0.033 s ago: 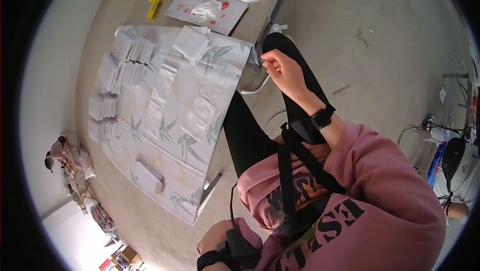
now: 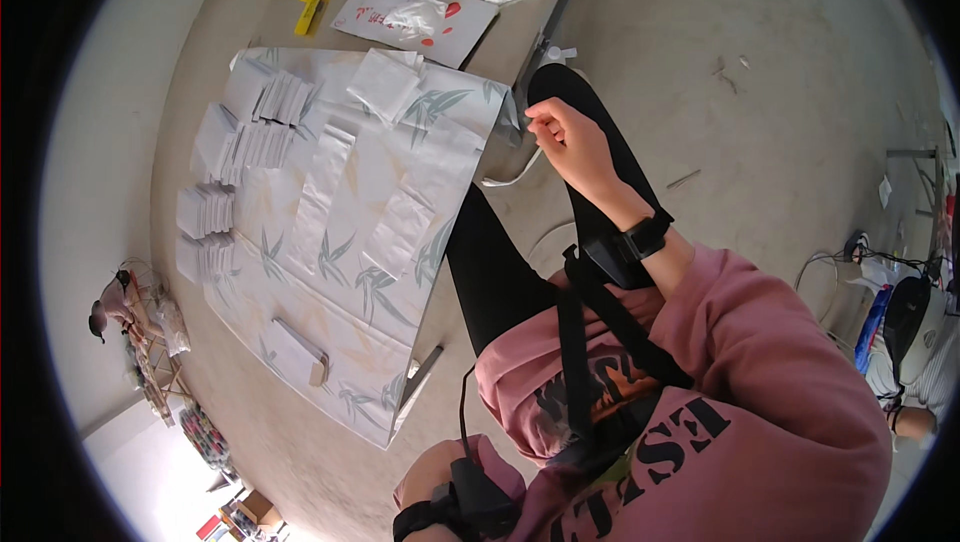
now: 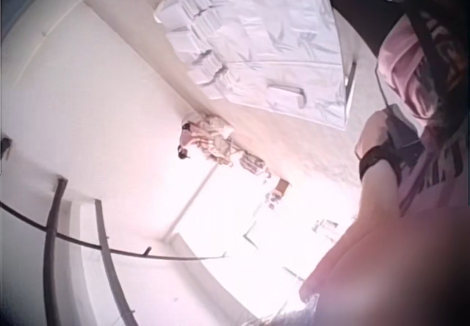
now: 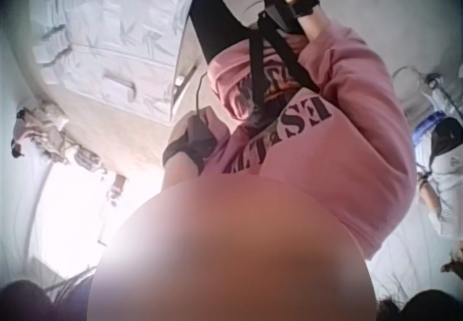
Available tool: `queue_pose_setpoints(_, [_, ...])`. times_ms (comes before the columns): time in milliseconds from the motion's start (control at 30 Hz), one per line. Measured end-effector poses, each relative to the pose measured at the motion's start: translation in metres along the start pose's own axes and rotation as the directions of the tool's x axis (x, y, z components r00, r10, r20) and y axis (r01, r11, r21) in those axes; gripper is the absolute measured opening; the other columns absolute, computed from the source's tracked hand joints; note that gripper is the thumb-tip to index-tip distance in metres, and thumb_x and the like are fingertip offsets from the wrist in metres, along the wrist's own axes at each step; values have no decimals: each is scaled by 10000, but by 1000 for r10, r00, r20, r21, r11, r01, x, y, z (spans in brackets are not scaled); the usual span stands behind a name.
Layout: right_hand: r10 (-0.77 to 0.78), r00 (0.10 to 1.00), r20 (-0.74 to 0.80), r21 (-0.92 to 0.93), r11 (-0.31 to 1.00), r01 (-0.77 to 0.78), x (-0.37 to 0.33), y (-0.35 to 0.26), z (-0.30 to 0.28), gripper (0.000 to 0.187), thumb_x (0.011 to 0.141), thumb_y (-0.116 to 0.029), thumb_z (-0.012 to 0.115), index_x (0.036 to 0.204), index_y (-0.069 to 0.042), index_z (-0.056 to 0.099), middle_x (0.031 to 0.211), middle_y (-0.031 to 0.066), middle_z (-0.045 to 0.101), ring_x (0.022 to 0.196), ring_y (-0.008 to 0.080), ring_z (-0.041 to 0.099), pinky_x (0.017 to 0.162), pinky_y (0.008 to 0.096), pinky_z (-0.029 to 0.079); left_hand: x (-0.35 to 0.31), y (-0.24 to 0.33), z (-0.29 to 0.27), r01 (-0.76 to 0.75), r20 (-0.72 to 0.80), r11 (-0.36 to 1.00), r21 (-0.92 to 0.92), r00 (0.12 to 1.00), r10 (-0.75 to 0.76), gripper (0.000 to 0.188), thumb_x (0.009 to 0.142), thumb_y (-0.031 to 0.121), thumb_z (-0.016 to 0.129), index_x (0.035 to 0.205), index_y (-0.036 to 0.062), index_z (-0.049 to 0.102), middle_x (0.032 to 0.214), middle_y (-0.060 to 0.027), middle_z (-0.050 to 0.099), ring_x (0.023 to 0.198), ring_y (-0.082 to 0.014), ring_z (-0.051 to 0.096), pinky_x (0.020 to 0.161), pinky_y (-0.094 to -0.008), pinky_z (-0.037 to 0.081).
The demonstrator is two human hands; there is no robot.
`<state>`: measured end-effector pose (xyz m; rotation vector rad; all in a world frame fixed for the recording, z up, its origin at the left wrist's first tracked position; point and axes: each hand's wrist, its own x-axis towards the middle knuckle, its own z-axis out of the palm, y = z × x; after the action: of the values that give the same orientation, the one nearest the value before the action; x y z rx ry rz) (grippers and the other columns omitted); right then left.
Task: Packaging and organizing white sheets of material into small paper folders or envelopes.
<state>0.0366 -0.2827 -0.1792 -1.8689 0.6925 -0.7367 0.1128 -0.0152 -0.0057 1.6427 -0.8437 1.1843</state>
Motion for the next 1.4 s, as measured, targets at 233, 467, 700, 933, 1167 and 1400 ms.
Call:
queue_pose_setpoints(233, [8,995,98,215,976,-29,-2,-6,22,129,926,-44,567,1052,-32,589,889,74,674,834,150,691,693,262,543,5,-47,-19,-16,-9,976,217,1000,19,296,1004,229,368,1147,72,574,1023,-36,596,914,-158,543,806,-282,433])
queue_pose_setpoints(467, [19,918,395,342,925,-166,17,-54,69,163,924,-33,547,1082,-18,581,911,61,651,833,115,648,684,233,500,-29,-125,8,380,517,847,371,673,-528,297,801,-19,665,1091,7,603,1107,-107,629,1050,-231,587,932,-354,443])
queue_pose_setpoints(700, [-176,843,509,371,928,-30,15,-57,125,163,920,-72,570,1078,-42,591,827,47,656,724,129,605,660,255,469,-93,-214,63,417,668,841,346,520,-533,290,812,89,687,1095,45,640,1175,-106,632,1131,-284,574,949,-372,451])
queue_pose_setpoints(933, [-7,826,564,291,938,-191,11,-30,117,134,927,-117,574,1032,-36,597,807,48,651,705,121,601,639,251,466,-108,-243,120,231,736,901,368,519,-434,240,787,145,714,1003,57,658,1122,-105,644,1053,-315,589,893,-393,468])
queue_pose_setpoints(1167, [-62,910,409,309,948,-74,56,-43,114,131,928,-144,579,994,-31,581,817,55,650,679,139,615,613,276,478,-107,-247,126,147,681,878,455,578,-449,128,821,165,671,914,79,685,1002,-66,685,926,-281,644,798,-374,502])
queue_pose_setpoints(1400, [-539,786,302,-64,811,581,94,-92,114,105,887,-101,587,987,-77,567,817,70,648,692,282,619,598,372,483,-106,-236,123,133,668,859,494,574,-474,146,819,198,682,930,104,693,1011,-50,686,907,-270,656,772,-367,510])
